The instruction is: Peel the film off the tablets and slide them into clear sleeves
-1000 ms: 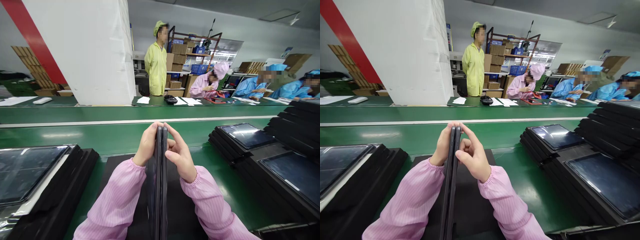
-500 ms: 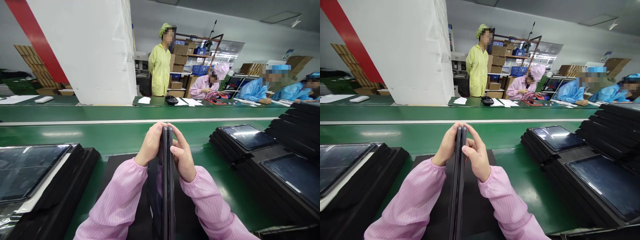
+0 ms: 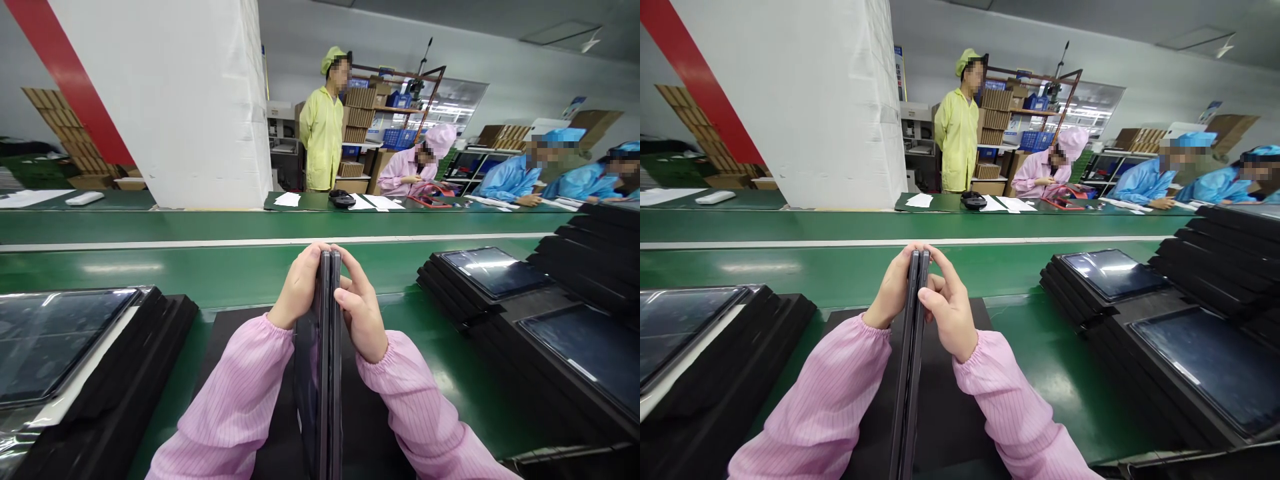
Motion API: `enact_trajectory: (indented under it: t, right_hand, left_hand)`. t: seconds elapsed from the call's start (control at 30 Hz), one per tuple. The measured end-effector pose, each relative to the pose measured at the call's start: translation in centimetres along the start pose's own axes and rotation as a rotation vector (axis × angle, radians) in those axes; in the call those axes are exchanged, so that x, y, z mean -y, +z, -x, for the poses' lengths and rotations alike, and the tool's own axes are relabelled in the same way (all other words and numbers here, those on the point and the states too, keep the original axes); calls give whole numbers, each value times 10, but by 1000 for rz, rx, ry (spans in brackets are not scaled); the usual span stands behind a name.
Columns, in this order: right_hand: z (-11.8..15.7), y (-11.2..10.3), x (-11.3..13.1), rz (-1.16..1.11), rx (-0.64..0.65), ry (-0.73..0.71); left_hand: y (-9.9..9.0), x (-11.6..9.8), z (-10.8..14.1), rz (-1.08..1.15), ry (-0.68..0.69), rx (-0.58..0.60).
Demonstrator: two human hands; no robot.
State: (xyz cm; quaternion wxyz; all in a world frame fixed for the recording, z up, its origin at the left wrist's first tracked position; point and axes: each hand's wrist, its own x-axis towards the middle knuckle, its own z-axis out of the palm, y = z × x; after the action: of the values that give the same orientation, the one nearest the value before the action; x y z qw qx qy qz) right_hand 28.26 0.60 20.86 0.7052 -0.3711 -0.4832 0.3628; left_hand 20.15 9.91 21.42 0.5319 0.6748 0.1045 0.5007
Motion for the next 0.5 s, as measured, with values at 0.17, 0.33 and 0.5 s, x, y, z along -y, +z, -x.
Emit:
enact_trajectory:
  t: [0.17,0.33,0.5]
  right_hand:
    - [0,0,0,26,-12,-3]
    - [1,-1,0,38,27,-14]
    - [3,-2,1,39,54,-17]
  left_hand:
    - [-2,1,-1,71,-50,36]
    - [-17,-4,-2,185,-109,289]
    - [-28,-14,0,89,-125,408]
